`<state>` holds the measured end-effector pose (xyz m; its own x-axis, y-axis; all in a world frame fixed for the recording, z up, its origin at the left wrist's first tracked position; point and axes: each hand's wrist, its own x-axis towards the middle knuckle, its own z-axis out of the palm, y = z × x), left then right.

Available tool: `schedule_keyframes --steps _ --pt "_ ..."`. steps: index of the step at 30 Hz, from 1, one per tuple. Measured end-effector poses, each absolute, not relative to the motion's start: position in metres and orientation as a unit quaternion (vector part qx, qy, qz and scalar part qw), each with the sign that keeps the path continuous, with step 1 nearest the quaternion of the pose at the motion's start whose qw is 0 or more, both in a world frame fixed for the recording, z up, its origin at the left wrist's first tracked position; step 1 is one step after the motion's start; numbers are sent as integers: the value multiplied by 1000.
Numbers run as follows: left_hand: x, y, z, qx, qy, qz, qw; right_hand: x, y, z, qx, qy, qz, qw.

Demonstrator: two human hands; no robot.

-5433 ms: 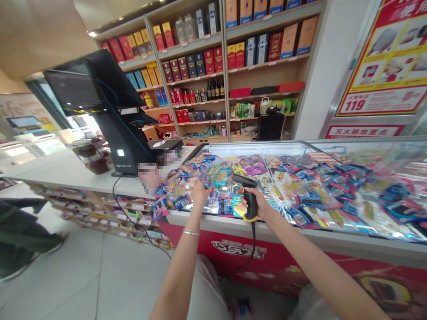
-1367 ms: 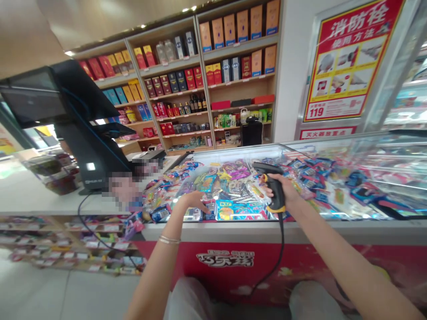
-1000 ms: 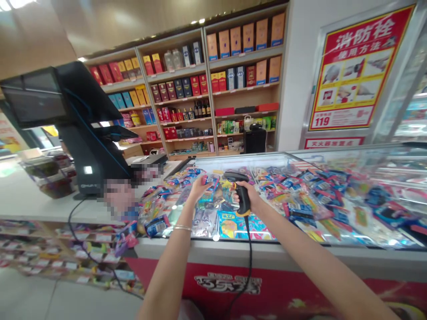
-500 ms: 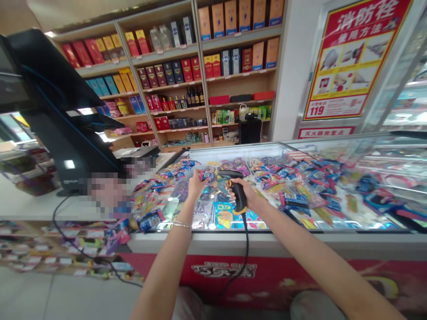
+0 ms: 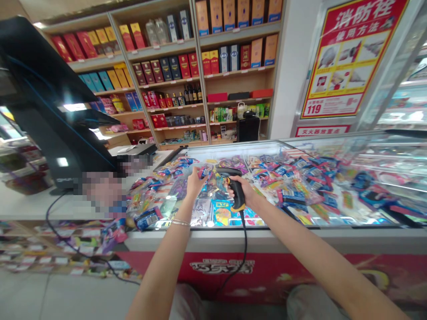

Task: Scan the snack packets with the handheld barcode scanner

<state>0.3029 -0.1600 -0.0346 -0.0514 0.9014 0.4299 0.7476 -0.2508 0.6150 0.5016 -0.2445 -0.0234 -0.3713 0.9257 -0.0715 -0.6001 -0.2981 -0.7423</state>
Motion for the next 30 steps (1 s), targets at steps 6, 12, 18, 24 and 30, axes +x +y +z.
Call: schedule_keyframes --steps 6,12,18,24,30 --pt "303 -161 -35 682 604 399 100 502 -244 -25 -248 -326 766 496" --pt "303 -160 -35 682 608 394 98 502 -242 -27 -243 -326 763 503" --pt "304 -160 -36 703 598 378 76 503 -241 -28 -248 -345 755 500" --pt "303 -158 -37 704 601 372 68 504 -242 -28 -252 -348 754 497" --pt "306 -158 -36 699 608 371 68 501 -240 -26 -226 -335 762 506"
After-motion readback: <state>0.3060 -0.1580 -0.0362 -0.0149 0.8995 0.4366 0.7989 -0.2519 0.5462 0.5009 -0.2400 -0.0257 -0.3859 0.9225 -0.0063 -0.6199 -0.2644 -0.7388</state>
